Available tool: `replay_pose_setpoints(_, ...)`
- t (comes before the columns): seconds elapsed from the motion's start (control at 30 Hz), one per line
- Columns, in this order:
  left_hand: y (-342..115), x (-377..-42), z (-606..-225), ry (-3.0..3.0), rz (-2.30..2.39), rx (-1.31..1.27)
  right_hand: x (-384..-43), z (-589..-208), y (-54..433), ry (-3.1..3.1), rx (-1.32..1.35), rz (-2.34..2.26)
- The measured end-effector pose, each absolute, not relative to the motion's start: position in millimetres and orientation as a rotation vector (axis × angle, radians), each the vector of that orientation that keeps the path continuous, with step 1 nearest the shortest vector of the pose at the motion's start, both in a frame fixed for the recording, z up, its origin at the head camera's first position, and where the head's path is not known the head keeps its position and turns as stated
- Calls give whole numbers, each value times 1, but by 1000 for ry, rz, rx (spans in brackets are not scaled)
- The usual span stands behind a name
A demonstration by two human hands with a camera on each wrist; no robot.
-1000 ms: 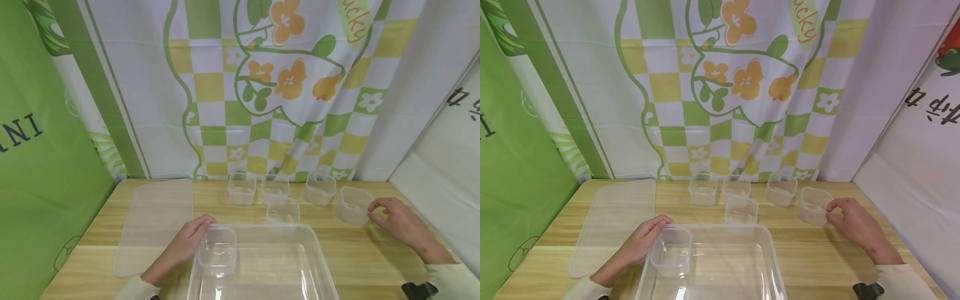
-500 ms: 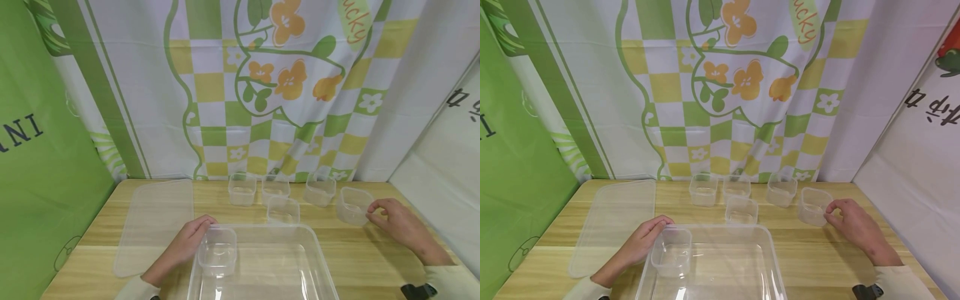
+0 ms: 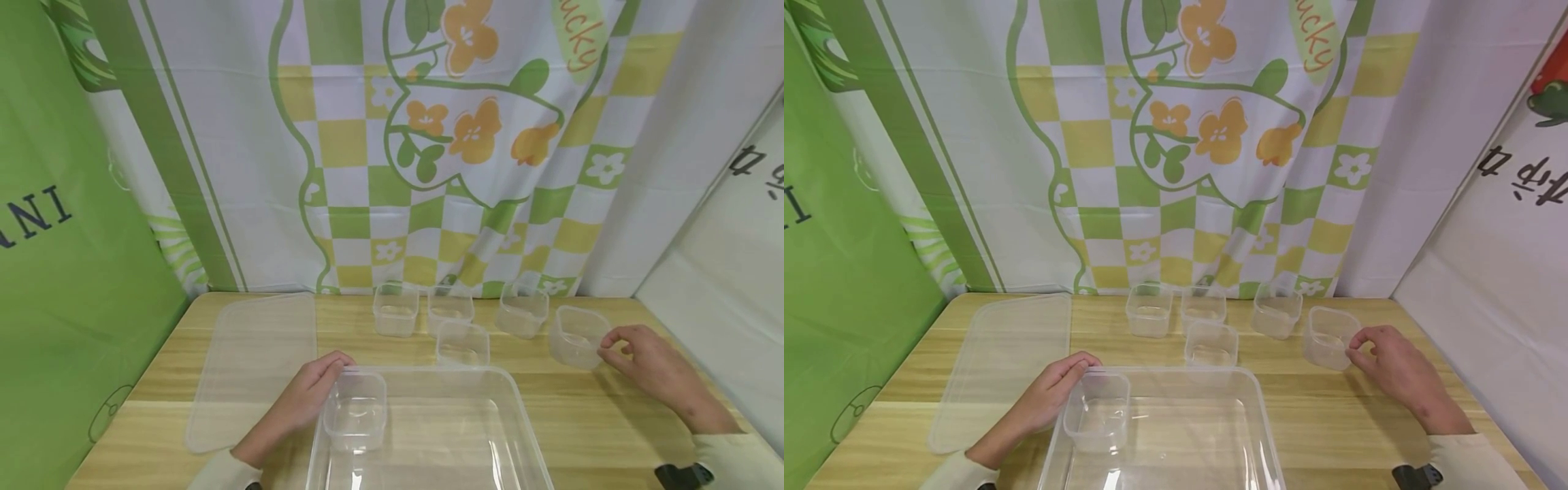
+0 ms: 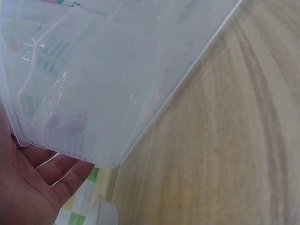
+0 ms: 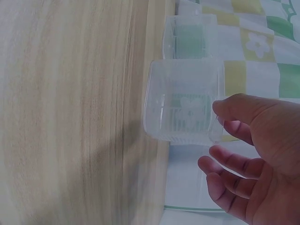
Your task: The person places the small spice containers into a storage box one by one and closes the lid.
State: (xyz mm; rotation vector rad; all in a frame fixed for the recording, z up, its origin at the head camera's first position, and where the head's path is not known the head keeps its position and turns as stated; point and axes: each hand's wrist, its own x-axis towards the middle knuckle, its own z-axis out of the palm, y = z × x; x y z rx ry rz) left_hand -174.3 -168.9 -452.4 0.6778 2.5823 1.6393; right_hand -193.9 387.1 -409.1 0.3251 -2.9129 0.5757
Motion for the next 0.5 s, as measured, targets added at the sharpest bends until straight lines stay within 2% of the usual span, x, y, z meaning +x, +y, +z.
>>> replay_pose_setpoints(0.5, -168, -173, -451, 2600, 1629, 626, -193, -407, 386, -2937, 304, 563)
